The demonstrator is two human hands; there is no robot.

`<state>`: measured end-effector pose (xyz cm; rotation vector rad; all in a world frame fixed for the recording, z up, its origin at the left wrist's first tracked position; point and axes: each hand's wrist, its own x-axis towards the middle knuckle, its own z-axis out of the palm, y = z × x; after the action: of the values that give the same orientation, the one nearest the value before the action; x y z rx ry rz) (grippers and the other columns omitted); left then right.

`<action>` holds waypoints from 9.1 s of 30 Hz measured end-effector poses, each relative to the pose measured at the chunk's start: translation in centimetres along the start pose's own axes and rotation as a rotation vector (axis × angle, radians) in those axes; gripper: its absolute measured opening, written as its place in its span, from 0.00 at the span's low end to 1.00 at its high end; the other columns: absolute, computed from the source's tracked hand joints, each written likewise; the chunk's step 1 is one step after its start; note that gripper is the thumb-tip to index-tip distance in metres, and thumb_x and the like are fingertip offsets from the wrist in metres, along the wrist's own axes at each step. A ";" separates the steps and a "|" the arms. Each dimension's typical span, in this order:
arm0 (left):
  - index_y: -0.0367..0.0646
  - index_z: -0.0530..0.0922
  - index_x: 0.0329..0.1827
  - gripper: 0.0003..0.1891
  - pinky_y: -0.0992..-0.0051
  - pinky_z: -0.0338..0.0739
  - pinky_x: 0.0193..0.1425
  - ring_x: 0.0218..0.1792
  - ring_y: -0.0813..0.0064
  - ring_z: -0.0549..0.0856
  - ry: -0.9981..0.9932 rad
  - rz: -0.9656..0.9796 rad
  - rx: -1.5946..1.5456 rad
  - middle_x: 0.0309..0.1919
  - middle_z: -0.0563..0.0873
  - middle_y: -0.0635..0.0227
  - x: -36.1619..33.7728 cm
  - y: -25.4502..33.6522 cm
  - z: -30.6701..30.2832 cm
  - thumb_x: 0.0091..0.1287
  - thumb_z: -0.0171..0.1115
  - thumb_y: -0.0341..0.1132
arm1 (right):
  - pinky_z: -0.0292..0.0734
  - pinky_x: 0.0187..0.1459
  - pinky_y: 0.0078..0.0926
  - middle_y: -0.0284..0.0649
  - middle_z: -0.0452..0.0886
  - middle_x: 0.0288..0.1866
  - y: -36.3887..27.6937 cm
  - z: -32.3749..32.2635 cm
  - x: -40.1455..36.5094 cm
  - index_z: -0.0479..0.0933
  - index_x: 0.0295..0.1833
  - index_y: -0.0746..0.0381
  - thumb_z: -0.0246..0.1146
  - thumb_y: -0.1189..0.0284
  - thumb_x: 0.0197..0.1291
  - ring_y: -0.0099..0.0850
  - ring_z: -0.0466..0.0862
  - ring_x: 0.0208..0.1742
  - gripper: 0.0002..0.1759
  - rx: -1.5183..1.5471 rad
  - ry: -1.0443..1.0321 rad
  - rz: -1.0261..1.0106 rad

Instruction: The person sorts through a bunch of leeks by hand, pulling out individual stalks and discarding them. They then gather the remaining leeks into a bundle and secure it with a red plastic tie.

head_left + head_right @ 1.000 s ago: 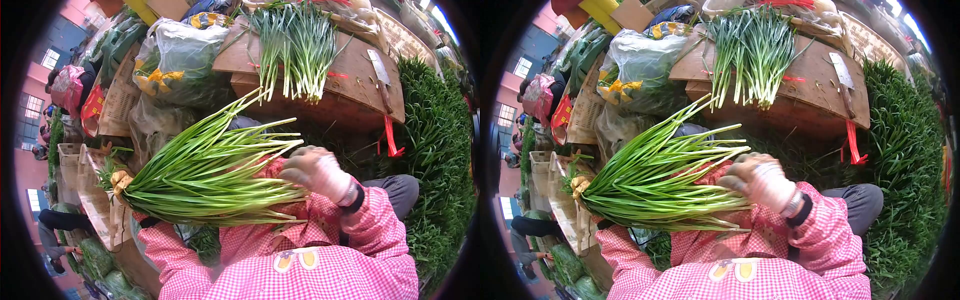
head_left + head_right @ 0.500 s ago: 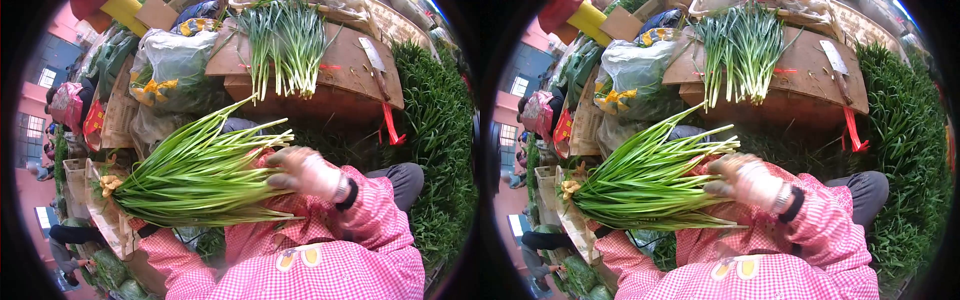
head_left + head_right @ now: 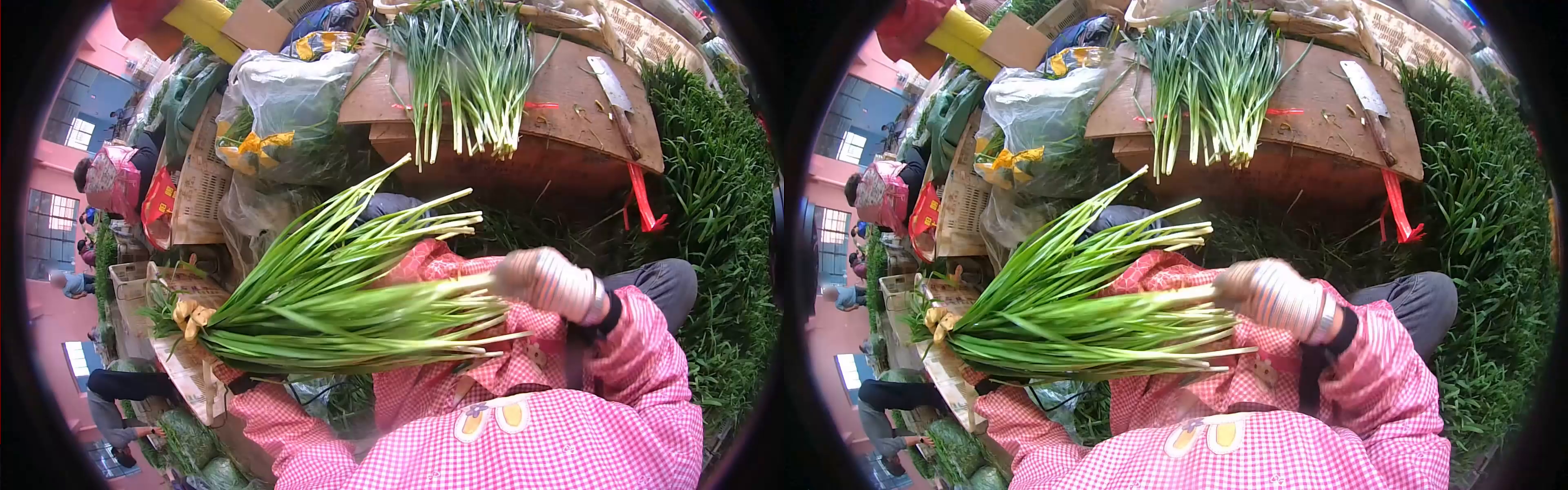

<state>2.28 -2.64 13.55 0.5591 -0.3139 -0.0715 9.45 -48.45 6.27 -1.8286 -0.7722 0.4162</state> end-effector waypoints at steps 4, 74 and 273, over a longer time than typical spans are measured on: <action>0.49 0.68 0.52 0.10 0.61 0.67 0.61 0.49 0.71 0.76 -0.136 0.043 -0.076 0.34 0.79 0.74 -1.0 1.0 -4.0 0.74 0.42 0.38 | 0.76 0.38 0.31 0.48 0.79 0.32 6.1 -2.3 -2.4 0.78 0.39 0.65 0.61 0.77 0.52 0.43 0.80 0.34 0.07 -0.420 0.187 0.014; 0.50 0.68 0.19 0.11 0.68 0.72 0.50 0.36 0.73 0.78 -0.266 -0.042 -0.130 0.19 0.78 0.73 1.4 2.0 -2.1 0.60 0.53 0.28 | 0.73 0.32 0.26 0.38 0.79 0.26 -3.3 -2.8 4.7 0.83 0.30 0.60 0.67 0.67 0.50 0.35 0.79 0.29 0.08 -0.596 -0.298 0.335; 0.30 0.80 0.27 0.02 0.70 0.84 0.42 0.31 0.60 0.86 -1.135 -0.007 0.071 0.33 0.83 0.49 5.5 2.5 1.2 0.54 0.59 0.21 | 0.71 0.33 0.21 0.37 0.78 0.26 -4.5 -0.9 5.6 0.78 0.31 0.65 0.58 0.75 0.55 0.22 0.75 0.26 0.06 1.328 0.057 -0.186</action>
<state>7.15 -1.94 17.33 0.5438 -1.4219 -0.3898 12.71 -44.27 11.17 -0.5179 -0.4089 0.5565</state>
